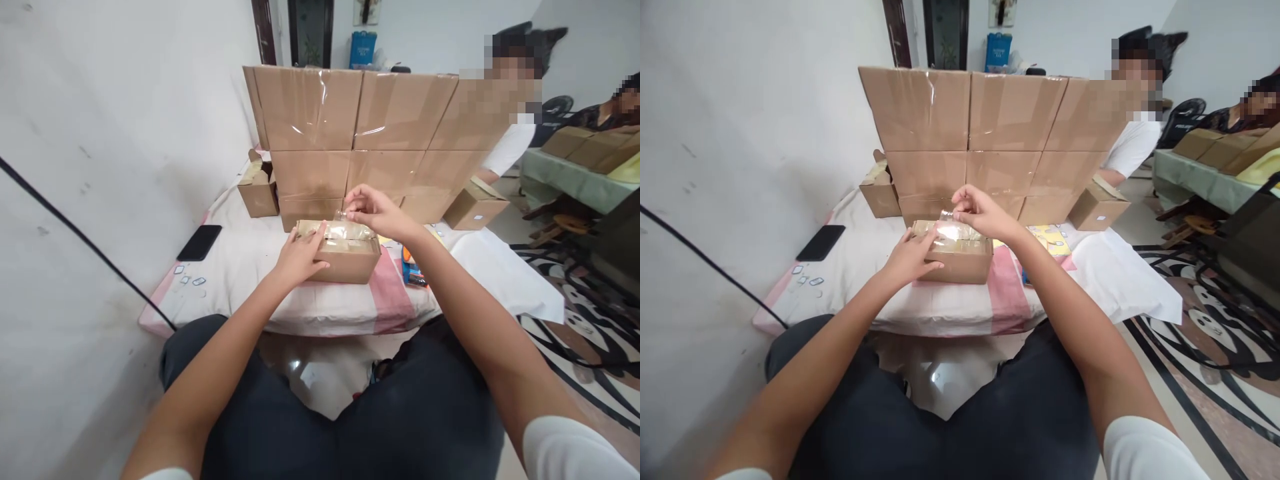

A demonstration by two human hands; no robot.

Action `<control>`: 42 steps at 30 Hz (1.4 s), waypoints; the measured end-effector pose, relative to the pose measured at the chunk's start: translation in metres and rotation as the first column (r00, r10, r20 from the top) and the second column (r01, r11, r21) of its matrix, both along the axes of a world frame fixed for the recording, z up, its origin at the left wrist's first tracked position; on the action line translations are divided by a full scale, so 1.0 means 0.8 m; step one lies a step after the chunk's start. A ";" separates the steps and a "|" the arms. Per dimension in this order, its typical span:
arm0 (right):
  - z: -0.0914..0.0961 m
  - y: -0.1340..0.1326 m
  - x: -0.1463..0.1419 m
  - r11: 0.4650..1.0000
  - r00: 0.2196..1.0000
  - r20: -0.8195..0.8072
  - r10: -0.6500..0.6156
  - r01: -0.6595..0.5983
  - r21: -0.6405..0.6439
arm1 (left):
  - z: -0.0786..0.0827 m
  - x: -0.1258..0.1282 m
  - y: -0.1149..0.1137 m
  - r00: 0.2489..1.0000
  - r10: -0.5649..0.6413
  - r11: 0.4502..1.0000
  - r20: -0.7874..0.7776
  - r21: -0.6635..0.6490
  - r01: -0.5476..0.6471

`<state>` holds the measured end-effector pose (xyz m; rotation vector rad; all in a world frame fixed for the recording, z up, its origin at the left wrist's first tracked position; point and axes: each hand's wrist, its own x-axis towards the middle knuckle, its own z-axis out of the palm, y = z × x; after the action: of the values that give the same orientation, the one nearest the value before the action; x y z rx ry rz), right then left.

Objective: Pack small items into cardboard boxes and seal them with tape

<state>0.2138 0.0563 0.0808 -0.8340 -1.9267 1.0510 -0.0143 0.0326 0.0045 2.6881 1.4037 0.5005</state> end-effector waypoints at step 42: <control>-0.176 0.058 0.384 0.323 0.113 0.686 -0.719 0.928 0.186 | -0.036 -0.018 -0.012 0.978 -0.207 0.877 -0.022 0.438 0.196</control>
<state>0.5207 0.1030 -0.0600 -2.4332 -1.2479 0.2212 -0.0284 0.0232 -0.0239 3.1123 1.0867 0.9261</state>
